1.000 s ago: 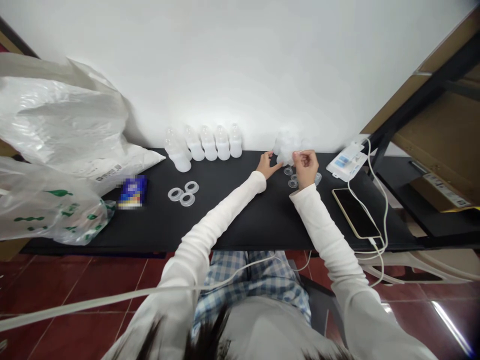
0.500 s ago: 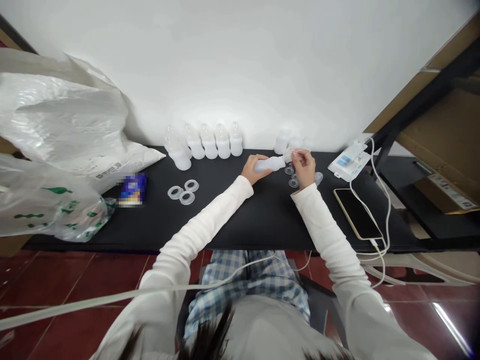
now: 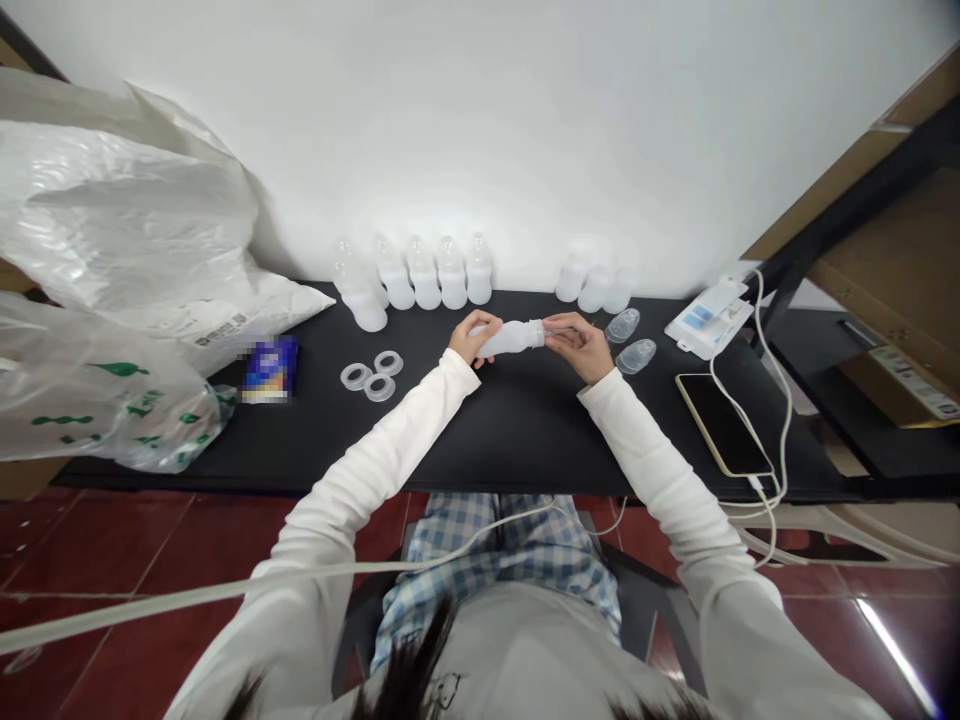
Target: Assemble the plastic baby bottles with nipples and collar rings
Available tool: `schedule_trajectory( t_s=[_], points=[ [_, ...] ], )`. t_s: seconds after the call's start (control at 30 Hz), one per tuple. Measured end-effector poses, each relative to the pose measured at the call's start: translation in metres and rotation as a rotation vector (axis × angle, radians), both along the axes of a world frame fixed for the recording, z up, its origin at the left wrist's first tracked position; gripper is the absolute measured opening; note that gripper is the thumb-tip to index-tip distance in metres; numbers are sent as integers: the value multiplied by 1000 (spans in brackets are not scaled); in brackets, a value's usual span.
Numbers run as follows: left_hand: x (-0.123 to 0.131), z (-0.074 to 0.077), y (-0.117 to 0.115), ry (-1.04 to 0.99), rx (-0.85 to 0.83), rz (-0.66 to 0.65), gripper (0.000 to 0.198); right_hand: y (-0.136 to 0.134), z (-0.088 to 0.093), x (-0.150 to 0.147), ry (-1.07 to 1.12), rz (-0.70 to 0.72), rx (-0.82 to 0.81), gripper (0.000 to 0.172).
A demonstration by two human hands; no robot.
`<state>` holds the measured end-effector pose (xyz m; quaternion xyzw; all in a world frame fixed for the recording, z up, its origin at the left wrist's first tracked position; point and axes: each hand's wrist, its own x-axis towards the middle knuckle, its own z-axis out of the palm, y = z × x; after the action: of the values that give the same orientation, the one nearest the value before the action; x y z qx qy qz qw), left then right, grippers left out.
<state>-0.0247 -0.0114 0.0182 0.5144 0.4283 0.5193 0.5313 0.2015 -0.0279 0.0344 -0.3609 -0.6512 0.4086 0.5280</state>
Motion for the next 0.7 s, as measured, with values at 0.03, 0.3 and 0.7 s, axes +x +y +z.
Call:
schedule_trajectory(
  t_s=[0.03, 0.3, 0.7],
  points=[
    [0, 1, 0, 17, -49, -4, 52, -2, -1, -2, -8, 5, 16, 39],
    [-1, 9, 6, 30, -515, 40, 43, -12, -4, -12, -127, 26, 227, 24],
    [7, 4, -9, 33, 174, 71, 48, -4, -10, -10, -526, -395, 100, 63]
  ],
)
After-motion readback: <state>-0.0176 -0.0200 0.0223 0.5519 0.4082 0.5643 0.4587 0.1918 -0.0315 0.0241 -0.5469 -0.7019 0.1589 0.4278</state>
